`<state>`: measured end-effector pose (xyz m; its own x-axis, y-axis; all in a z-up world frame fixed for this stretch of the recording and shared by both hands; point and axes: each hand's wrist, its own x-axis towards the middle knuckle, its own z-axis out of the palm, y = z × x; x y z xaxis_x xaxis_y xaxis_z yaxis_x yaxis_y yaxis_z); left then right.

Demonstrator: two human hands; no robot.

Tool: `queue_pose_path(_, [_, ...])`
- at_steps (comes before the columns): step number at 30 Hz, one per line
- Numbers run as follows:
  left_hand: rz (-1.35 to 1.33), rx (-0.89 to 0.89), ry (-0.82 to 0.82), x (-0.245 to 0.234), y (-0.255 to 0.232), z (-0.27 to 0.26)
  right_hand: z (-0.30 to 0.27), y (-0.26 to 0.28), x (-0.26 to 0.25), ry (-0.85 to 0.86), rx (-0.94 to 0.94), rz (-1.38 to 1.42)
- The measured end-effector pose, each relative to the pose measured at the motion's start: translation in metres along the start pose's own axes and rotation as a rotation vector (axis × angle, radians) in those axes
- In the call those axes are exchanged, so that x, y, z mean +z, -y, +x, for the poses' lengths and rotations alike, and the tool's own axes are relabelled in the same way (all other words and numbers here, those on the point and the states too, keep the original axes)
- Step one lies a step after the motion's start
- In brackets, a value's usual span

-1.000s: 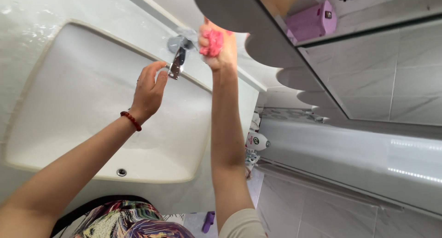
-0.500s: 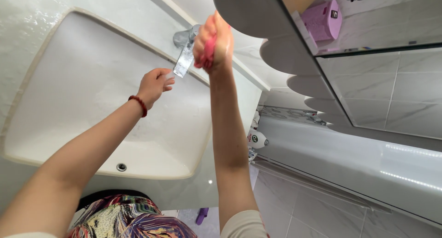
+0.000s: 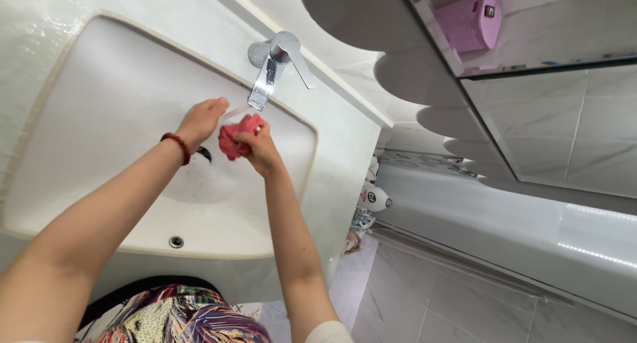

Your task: Cleaning a bathroom sink, faucet, and scrubbing a brush under running water.

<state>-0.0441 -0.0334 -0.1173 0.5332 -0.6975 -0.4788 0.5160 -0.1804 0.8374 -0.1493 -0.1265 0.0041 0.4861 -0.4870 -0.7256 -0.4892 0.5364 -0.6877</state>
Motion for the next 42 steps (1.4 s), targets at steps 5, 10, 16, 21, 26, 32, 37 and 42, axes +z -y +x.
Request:
queue_pose_path(5, [-0.238, -0.331, 0.062, 0.004, -0.043, -0.041, 0.049, -0.021, 0.004, 0.126, -0.275, 0.160])
queue_pose_path(10, [-0.320, -0.141, -0.063, 0.007, -0.038, -0.030, 0.074, -0.035, 0.003, -0.060, -0.547, -0.061])
queue_pose_path(16, [-0.069, 0.091, -0.147, 0.016, -0.032, -0.017, 0.105, -0.053, -0.028, -0.197, -0.522, -0.056])
queue_pose_path(21, [0.217, 0.474, -0.008, 0.027, 0.003, 0.007, 0.005, 0.031, 0.002, 0.289, -0.526, 0.208])
queue_pose_path(26, [0.016, 0.034, 0.007, 0.038, -0.068, -0.027, 0.067, -0.039, -0.024, 0.296, -0.521, 0.322])
queue_pose_path(32, [0.374, 0.253, 0.004, 0.042, -0.024, 0.004, 0.061, -0.037, -0.004, 0.547, -0.132, 0.728])
queue_pose_path(37, [0.756, 0.444, -0.161, 0.035, -0.051, -0.019, 0.071, -0.043, -0.008, 0.550, 0.105, 0.867])
queue_pose_path(42, [1.203, 0.851, -0.316, 0.036, -0.055, -0.082, 0.077, -0.020, -0.003, 0.382, -0.125, 0.828])
